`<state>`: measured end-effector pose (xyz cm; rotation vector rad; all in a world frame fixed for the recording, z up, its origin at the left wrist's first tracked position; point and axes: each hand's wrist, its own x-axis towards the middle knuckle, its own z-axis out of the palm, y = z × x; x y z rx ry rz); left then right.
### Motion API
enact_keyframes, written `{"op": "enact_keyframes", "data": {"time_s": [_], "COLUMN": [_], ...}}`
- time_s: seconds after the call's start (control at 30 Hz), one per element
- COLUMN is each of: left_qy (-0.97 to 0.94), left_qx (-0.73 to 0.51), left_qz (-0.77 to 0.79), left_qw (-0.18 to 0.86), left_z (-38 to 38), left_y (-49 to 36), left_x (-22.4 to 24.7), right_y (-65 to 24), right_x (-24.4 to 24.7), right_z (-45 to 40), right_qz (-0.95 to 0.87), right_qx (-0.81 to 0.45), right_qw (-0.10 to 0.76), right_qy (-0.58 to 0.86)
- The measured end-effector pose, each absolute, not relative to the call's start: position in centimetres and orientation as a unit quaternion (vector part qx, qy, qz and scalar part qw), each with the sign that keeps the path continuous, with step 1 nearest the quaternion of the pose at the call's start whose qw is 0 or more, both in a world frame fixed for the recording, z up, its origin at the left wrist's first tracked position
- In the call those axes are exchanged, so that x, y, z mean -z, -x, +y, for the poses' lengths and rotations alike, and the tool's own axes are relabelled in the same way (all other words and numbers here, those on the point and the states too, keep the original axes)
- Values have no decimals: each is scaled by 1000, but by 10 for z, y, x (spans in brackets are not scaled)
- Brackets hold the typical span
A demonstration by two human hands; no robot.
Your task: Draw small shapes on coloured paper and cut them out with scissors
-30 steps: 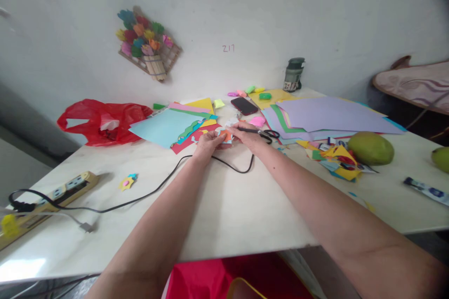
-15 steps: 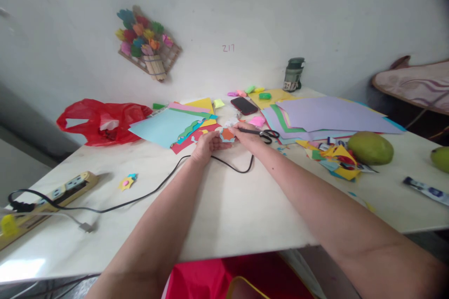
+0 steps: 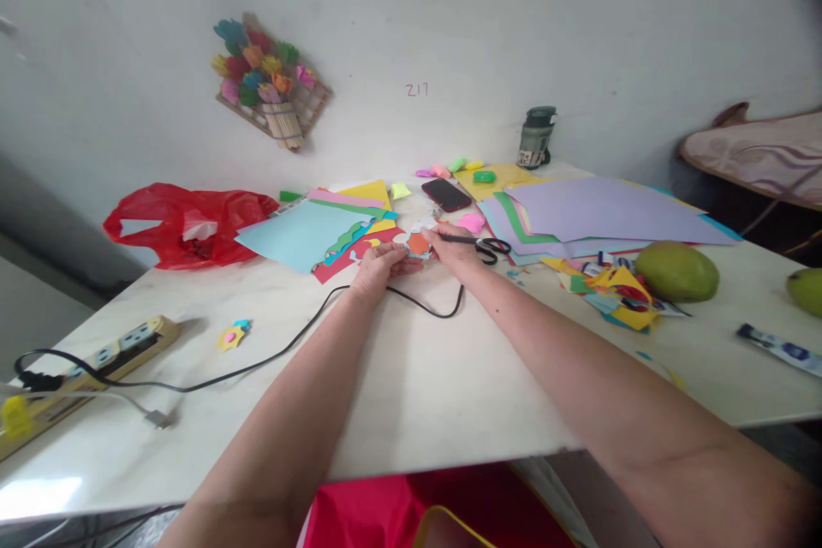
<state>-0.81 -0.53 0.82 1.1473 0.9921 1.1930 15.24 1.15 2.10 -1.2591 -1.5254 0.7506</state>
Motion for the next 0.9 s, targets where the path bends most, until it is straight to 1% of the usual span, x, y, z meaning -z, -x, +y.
{"op": "enact_keyframes", "data": {"time_s": [0.23,0.53,0.73,0.9], "left_qy": [-511,-498,-501,-500], "left_qx": [-523,-545,-540,-537], "left_qz": [408,434,420,442], "left_qw": [546,516,530,516], "left_z": [-8,-7,-6,-5], "left_y": [6,6,7,5], "left_x": [-7,-10,-9,-9], "right_y": [-150,-149,-149,-149], "right_x": [-19,-18,-18,-25], "right_z": [13,14,12,5], "right_qz": [-587,-582,-582,-606], "right_qx": [-355,-358,-361,-367], "right_qw": [510,510,523,497], "right_qy": [519,523,508,501]}}
